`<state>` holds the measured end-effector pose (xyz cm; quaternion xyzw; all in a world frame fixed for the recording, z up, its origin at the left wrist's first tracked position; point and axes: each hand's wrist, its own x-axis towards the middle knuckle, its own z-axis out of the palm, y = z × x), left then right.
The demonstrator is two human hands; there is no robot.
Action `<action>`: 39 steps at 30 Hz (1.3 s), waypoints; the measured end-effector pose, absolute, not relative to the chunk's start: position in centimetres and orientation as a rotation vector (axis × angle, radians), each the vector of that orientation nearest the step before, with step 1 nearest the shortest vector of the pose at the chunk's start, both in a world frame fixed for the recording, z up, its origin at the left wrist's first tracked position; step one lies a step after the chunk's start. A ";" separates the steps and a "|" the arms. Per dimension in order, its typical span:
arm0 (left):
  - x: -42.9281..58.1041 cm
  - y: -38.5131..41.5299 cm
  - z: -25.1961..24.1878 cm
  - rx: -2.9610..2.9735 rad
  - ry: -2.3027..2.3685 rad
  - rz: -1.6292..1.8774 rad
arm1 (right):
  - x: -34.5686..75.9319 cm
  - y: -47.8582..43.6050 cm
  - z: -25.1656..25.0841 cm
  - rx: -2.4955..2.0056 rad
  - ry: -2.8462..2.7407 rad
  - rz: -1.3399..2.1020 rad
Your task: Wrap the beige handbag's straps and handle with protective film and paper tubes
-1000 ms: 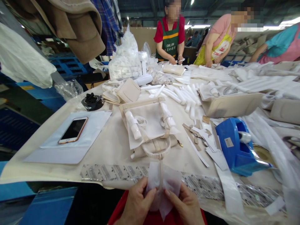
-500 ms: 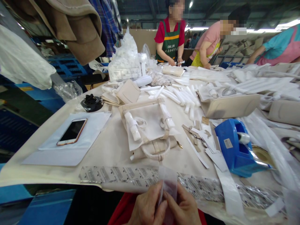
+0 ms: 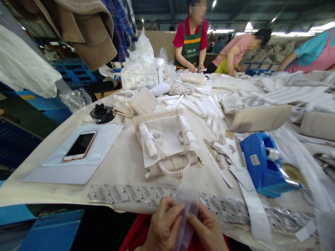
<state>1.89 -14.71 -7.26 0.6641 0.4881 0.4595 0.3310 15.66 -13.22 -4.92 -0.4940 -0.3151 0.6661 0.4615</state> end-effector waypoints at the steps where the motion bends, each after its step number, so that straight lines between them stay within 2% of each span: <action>1: 1.8 -14.7 -7.4 1.717 1.272 1.197 | 15.7 -13.2 -5.0 -1.209 -0.768 1.649; 7: 1.8 -14.3 -8.2 1.204 1.381 1.025 | 15.8 -13.2 -5.9 -1.168 -0.714 1.700; 14: 2.3 -12.8 -5.9 0.857 1.177 0.808 | 16.5 -13.2 -5.7 -1.124 -0.677 1.800; 20: 2.5 -13.1 -5.7 0.811 1.182 0.828 | 17.4 -11.1 -3.2 -1.075 -0.965 1.875; 25: 2.7 -13.7 -6.0 0.748 1.130 0.854 | 17.1 -7.6 -1.6 -1.342 -1.088 1.907; 32: 2.8 -14.3 -6.1 0.783 1.146 0.758 | 16.2 -4.6 -1.4 -1.497 -1.270 2.002; 39: 2.8 -14.4 -6.6 0.740 1.128 0.832 | 16.2 -4.1 -1.6 -1.551 -1.309 2.036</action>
